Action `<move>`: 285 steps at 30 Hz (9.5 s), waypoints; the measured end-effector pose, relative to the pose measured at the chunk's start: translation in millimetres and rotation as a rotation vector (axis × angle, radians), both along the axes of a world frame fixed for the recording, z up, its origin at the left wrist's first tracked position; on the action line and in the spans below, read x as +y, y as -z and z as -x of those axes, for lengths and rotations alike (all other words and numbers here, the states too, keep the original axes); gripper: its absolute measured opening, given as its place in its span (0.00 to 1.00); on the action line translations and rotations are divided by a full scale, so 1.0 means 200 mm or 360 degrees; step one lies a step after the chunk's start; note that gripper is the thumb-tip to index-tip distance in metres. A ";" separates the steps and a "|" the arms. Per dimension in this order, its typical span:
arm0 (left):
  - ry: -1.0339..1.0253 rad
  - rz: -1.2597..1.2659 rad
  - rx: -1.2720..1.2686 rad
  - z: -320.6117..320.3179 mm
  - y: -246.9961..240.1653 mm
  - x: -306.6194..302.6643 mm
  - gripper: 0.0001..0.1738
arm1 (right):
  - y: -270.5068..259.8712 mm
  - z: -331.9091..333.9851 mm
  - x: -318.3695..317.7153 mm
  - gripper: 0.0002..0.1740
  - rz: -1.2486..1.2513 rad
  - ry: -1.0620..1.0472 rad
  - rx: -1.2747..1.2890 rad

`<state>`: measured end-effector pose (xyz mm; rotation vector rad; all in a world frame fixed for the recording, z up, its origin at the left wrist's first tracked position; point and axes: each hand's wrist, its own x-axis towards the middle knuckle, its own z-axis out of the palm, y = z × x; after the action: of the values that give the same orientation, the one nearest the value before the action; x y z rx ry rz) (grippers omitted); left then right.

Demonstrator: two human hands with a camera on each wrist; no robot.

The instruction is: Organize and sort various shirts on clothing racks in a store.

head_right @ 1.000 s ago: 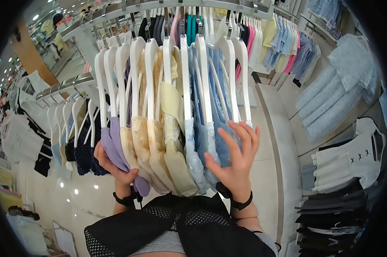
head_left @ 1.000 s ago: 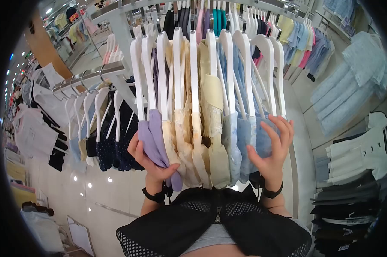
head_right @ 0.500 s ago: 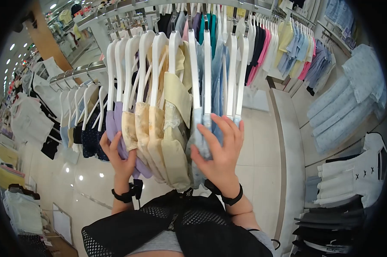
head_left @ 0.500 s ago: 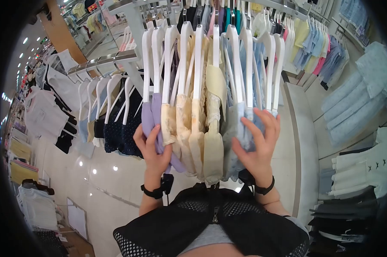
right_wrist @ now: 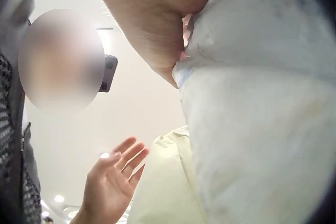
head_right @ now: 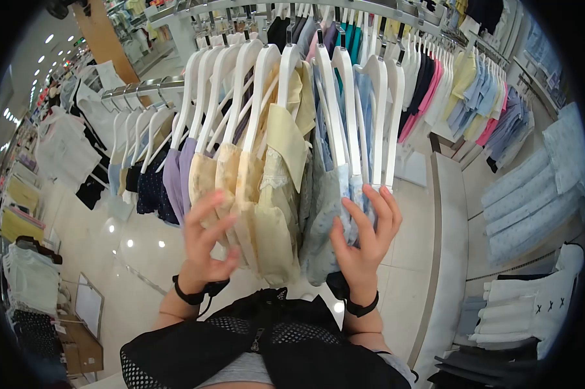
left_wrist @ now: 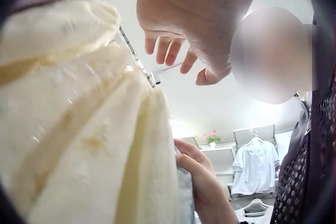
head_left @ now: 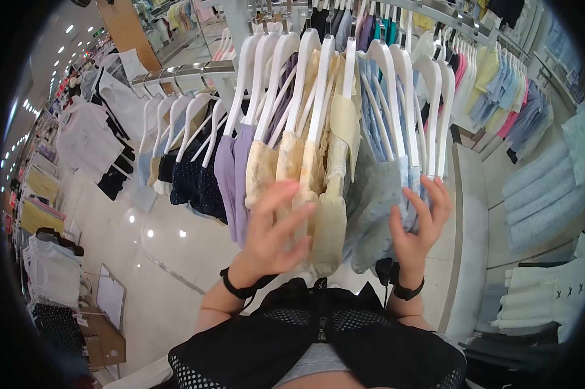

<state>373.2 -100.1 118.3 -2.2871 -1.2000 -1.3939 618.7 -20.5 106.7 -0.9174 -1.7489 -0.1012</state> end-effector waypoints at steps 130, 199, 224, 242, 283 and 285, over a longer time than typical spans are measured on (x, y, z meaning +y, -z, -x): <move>0.0198 0.0335 -0.0645 -0.30 0.02 0.38 0.46 | 0.30 -0.41 -0.64 0.13 0.0526 0.0131 0.0336; 0.0072 0.0397 -0.0589 0.03 0.01 0.38 0.41 | 0.30 -0.38 -0.80 0.08 0.0976 0.0102 0.0043; -0.0397 0.0274 -0.0564 0.15 -0.02 0.38 0.35 | 0.33 -0.51 -0.80 0.10 0.1073 0.0075 0.0130; 0.0445 0.0610 -0.0588 0.03 0.16 0.26 0.37 | 0.34 -0.47 -0.79 0.13 0.0978 -0.0332 -0.0089; 0.0354 0.0236 -0.0846 0.20 0.29 0.79 0.15 | -0.17 0.40 -0.53 0.49 0.1273 -0.1232 0.0013; 0.0443 0.0444 -0.1039 0.22 0.27 0.85 0.15 | -0.15 0.44 -0.51 0.51 0.1257 -0.1229 -0.0005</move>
<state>329.2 69.2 65.2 -2.3147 -1.3399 -2.3365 530.7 -122.3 137.7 -0.6909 -2.0534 1.1516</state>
